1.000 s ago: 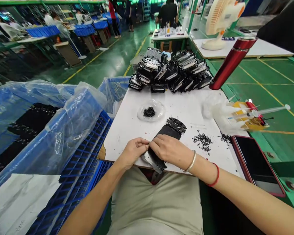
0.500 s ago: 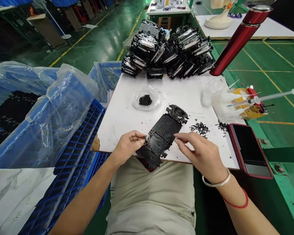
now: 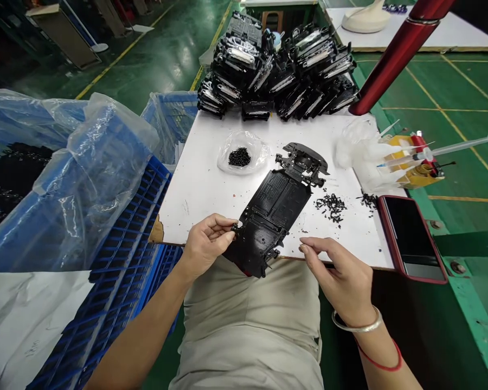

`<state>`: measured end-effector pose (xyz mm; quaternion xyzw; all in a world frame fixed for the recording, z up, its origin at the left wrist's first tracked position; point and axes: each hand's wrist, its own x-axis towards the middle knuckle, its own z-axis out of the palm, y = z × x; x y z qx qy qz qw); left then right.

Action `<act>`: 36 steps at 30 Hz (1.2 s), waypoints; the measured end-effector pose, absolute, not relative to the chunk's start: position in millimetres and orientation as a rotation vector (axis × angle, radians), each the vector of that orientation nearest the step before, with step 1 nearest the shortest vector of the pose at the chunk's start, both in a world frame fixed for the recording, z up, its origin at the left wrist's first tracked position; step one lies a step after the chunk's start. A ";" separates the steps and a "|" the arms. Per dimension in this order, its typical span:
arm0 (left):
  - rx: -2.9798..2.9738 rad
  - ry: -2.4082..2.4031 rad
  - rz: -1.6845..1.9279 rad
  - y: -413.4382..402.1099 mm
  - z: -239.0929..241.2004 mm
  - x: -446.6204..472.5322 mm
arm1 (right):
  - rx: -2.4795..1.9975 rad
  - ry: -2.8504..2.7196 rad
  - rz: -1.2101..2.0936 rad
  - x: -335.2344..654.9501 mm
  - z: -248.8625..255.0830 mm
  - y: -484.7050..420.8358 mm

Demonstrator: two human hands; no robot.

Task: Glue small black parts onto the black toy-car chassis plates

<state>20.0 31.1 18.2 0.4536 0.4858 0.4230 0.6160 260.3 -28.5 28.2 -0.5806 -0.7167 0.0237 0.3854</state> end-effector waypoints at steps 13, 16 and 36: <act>0.933 1.184 1.182 23.4 9.8 -10.0 | -1.467 -1.894 0.013 254.5 25.7 -30.1; 0.905 1.271 1.253 22.9 4.9 -33.0 | -1.452 -1.908 0.019 255.8 27.1 -28.1; 0.870 1.648 1.059 71.5 11.6 -110.4 | -1.265 -2.138 -0.041 249.5 60.4 84.5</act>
